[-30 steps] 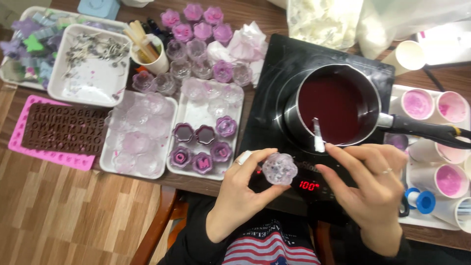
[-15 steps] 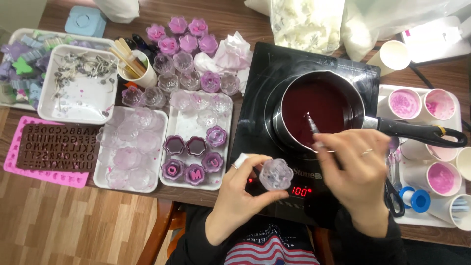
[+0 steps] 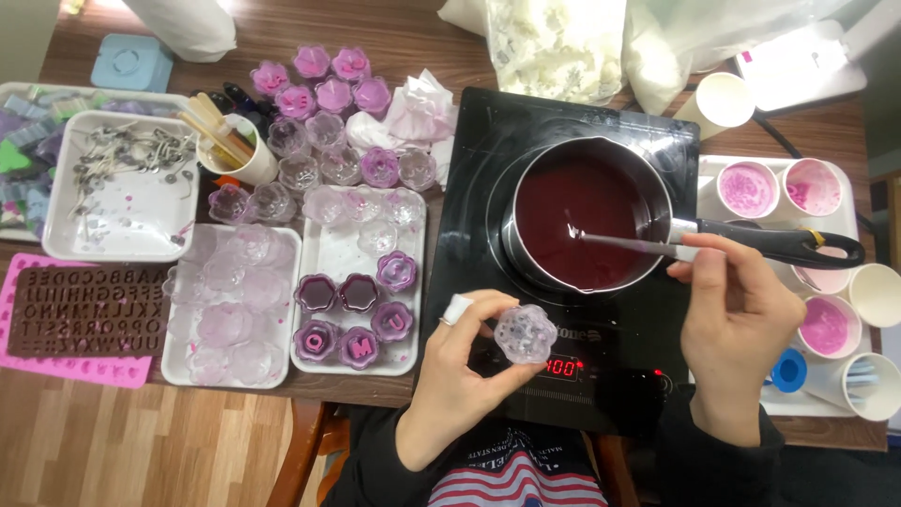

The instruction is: The person uses tweezers to place small pink letter-shaped wax pieces into flower-shaped silicone molds, then stirs melted purple wax in a pot on an induction cooker and ladles the melted wax into the molds to fill them, working on one mold at a time.

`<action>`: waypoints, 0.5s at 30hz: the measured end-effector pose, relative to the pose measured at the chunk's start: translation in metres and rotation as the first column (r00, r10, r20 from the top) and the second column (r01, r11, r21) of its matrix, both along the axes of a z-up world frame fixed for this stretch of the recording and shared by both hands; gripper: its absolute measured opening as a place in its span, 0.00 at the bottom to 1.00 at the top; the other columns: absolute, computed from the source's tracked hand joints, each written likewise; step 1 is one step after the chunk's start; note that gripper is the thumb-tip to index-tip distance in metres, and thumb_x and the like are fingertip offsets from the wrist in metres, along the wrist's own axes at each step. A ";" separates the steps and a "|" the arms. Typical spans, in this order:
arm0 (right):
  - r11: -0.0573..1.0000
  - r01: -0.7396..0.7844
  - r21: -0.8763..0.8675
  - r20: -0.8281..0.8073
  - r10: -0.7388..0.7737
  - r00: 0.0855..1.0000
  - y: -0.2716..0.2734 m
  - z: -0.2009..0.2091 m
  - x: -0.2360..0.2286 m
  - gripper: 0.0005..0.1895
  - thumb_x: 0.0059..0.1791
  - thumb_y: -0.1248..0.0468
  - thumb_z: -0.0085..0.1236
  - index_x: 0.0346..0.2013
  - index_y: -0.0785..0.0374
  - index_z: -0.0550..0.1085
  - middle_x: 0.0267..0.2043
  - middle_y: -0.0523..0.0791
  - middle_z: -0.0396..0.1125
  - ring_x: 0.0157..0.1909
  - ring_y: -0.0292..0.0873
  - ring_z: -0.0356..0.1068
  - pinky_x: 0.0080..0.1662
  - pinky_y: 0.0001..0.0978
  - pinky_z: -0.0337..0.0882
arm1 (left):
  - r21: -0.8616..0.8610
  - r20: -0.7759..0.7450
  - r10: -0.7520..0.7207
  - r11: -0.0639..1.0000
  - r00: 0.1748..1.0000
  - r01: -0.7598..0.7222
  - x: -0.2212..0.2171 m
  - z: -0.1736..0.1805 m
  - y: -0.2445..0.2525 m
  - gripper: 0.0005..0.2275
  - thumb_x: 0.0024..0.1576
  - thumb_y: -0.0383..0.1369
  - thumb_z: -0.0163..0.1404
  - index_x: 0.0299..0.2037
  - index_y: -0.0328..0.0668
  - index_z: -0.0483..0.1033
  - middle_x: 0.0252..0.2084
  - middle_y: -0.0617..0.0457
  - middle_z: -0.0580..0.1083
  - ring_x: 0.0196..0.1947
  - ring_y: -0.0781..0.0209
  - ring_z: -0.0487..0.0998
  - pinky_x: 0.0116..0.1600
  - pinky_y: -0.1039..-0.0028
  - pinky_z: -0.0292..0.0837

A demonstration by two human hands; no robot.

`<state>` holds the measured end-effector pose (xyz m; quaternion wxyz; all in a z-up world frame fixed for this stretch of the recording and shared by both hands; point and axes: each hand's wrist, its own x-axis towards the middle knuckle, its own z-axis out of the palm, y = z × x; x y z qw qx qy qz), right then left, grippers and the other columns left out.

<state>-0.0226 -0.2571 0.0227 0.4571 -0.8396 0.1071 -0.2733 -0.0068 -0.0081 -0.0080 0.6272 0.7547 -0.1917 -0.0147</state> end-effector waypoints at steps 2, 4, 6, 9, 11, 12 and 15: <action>0.994 0.037 0.102 -0.001 -0.037 0.999 -0.005 -0.007 -0.005 0.08 0.64 0.69 0.51 0.48 0.72 0.76 0.35 0.46 0.72 0.37 0.31 0.73 0.43 0.18 0.68 | -0.011 -0.005 0.008 1.000 1.000 -0.008 0.002 -0.001 -0.002 0.25 0.46 0.33 0.69 0.53 0.40 0.74 0.54 0.50 0.76 0.49 0.59 0.79 0.48 0.72 0.75; 0.965 0.094 0.246 0.000 -0.096 0.995 -0.009 -0.013 -0.010 0.09 0.64 0.69 0.51 0.48 0.73 0.77 0.33 0.48 0.73 0.32 0.33 0.69 0.36 0.16 0.64 | -0.002 -0.031 0.011 1.000 0.999 -0.011 0.003 -0.001 -0.003 0.25 0.46 0.35 0.69 0.52 0.40 0.74 0.52 0.51 0.76 0.48 0.60 0.79 0.47 0.73 0.75; 0.943 0.109 0.316 0.013 -0.119 0.993 -0.014 -0.025 -0.013 0.08 0.64 0.69 0.51 0.47 0.73 0.76 0.33 0.48 0.73 0.31 0.34 0.69 0.37 0.19 0.65 | 0.023 -0.072 -0.001 1.000 0.997 0.003 0.005 0.002 -0.004 0.25 0.45 0.36 0.70 0.51 0.40 0.75 0.49 0.52 0.78 0.44 0.61 0.79 0.46 0.74 0.75; 0.881 0.091 0.464 0.054 -0.131 0.990 -0.017 -0.037 -0.017 0.08 0.63 0.70 0.52 0.49 0.74 0.76 0.33 0.49 0.72 0.31 0.36 0.70 0.39 0.23 0.69 | 0.062 -0.124 -0.002 0.998 0.992 0.009 0.006 0.006 -0.004 0.25 0.43 0.36 0.70 0.51 0.41 0.76 0.46 0.53 0.79 0.39 0.62 0.78 0.44 0.75 0.74; 0.841 0.061 0.538 0.088 -0.128 0.988 -0.020 -0.044 -0.017 0.08 0.63 0.70 0.52 0.50 0.74 0.75 0.33 0.49 0.71 0.32 0.37 0.71 0.40 0.26 0.71 | 0.075 -0.129 0.004 0.997 0.992 0.006 0.009 0.006 -0.004 0.25 0.43 0.36 0.70 0.51 0.40 0.76 0.45 0.54 0.79 0.38 0.62 0.77 0.43 0.75 0.74; 0.824 0.036 0.565 0.107 -0.117 0.987 -0.022 -0.048 -0.017 0.08 0.63 0.70 0.52 0.49 0.75 0.75 0.33 0.49 0.71 0.33 0.38 0.71 0.40 0.26 0.71 | 0.063 -0.084 0.006 0.998 0.996 -0.001 0.009 0.006 -0.004 0.25 0.44 0.35 0.70 0.52 0.40 0.76 0.47 0.53 0.79 0.40 0.62 0.77 0.45 0.74 0.74; 0.782 -0.002 0.623 0.132 -0.102 0.986 -0.025 -0.053 -0.019 0.08 0.63 0.70 0.52 0.47 0.75 0.75 0.34 0.49 0.71 0.33 0.38 0.71 0.41 0.27 0.71 | 0.047 -0.037 0.019 0.999 0.999 -0.017 0.011 0.004 -0.003 0.27 0.45 0.35 0.69 0.54 0.39 0.75 0.49 0.53 0.78 0.42 0.62 0.78 0.48 0.74 0.75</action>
